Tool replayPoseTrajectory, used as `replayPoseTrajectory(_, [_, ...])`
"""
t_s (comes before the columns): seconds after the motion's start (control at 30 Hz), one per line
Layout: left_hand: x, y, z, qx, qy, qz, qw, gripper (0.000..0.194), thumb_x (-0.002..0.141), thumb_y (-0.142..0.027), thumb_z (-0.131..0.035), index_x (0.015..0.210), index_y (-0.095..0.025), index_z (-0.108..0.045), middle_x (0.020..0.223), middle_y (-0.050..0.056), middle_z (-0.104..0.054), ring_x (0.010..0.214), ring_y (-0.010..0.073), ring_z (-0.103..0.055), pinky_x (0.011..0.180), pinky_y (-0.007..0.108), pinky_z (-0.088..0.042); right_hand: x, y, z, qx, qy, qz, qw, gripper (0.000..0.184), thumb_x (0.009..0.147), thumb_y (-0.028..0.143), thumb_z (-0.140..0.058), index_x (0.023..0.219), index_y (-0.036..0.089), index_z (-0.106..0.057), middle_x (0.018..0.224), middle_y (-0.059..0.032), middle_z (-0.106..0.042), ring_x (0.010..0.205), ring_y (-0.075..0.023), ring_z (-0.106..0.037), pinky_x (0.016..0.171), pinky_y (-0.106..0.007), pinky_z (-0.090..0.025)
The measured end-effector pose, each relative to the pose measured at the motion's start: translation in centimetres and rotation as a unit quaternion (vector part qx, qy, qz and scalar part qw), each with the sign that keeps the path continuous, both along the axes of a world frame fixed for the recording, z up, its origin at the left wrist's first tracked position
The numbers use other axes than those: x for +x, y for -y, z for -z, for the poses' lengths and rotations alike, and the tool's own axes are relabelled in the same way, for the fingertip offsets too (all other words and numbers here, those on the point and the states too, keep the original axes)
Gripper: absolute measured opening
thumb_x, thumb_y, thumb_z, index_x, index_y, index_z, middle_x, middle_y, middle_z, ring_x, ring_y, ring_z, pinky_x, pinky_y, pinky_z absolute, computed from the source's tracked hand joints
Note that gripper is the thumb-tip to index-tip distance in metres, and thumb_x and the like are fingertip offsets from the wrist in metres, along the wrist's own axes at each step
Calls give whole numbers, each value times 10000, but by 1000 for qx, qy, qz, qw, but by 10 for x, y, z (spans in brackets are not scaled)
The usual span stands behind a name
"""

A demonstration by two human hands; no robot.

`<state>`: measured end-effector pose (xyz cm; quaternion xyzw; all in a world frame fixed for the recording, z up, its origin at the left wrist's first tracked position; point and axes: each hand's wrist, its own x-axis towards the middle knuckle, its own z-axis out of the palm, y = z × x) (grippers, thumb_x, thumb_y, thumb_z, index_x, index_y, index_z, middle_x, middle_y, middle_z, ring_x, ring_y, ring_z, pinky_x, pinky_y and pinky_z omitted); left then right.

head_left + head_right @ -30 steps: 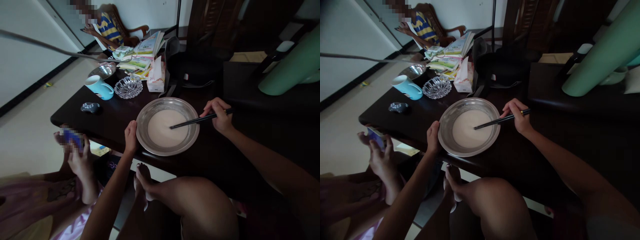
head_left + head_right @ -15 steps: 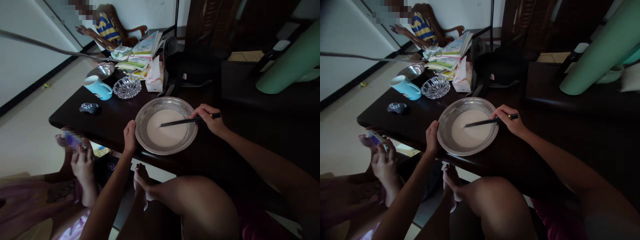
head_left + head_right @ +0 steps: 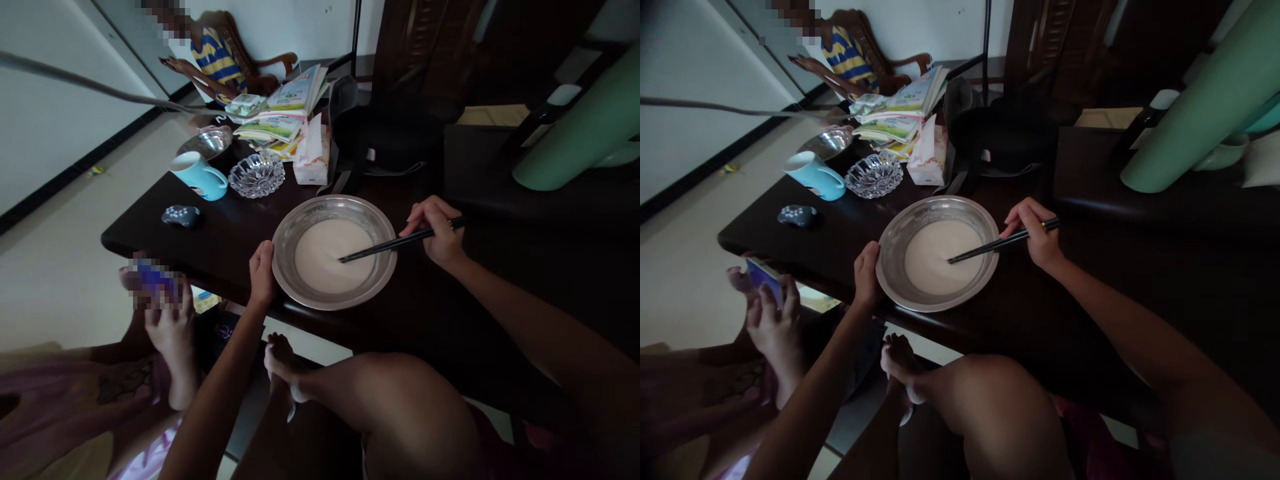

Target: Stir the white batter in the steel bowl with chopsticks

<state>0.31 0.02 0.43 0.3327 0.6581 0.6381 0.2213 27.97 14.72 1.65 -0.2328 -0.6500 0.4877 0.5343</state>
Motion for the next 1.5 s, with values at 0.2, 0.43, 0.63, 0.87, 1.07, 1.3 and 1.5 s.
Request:
replayPoseTrajectory(0.2, [0,0,-1,1,-7,-1,1000,448,839,-462,-605,565,-187,-382,575,-42,-322,549,95,-295,511,209,-326,-1,1,0,55,67,7,996,344,910,479,-556,712,227,-681,677,-18,-678,647,-153,-663,627,-306,-524])
replayPoseTrajectory(0.43, [-1,1,0,2,-14,9,1000,455,856,-457,-588,562,-188,-368,575,-42,-311,556,99,-284,513,210,-322,-1,1,-1,54,89,-35,994,322,910,485,-551,755,240,-694,687,-12,-690,669,-165,-667,649,-326,-535])
replayPoseTrajectory(0.63, [1,0,-3,-3,-9,-2,1000,444,856,-437,-599,557,-188,-384,578,-38,-322,556,100,-301,521,213,-337,-1,-2,1,-2,12,7,1000,352,927,498,-510,749,235,-664,581,11,-640,525,-146,-636,515,-292,-495])
replayPoseTrajectory(0.87, [0,0,0,-2,-5,-7,1000,453,836,-458,-614,557,-191,-378,580,-39,-311,553,101,-294,512,218,-328,-3,1,0,52,90,2,995,337,902,488,-560,730,234,-701,711,-18,-698,706,-167,-675,678,-323,-539])
replayPoseTrajectory(1.07, [-2,0,4,1,-9,5,1000,456,836,-475,-607,566,-191,-374,587,-42,-304,555,99,-285,507,217,-316,-2,1,-1,27,62,-15,998,357,906,514,-538,741,232,-681,630,-8,-673,591,-159,-645,602,-321,-523])
replayPoseTrajectory(1.3, [-2,0,4,-3,0,-1,1000,455,823,-480,-614,569,-194,-368,594,-45,-301,551,96,-293,504,215,-319,-1,-1,1,5,20,25,999,382,909,533,-515,705,243,-659,561,3,-621,511,-153,-607,539,-314,-488])
replayPoseTrajectory(1.5, [-4,1,6,6,0,5,1000,457,830,-485,-607,571,-193,-369,593,-45,-294,547,96,-286,506,216,-316,-1,2,-1,59,96,3,994,359,901,502,-550,703,241,-698,693,-13,-686,682,-169,-651,677,-332,-520])
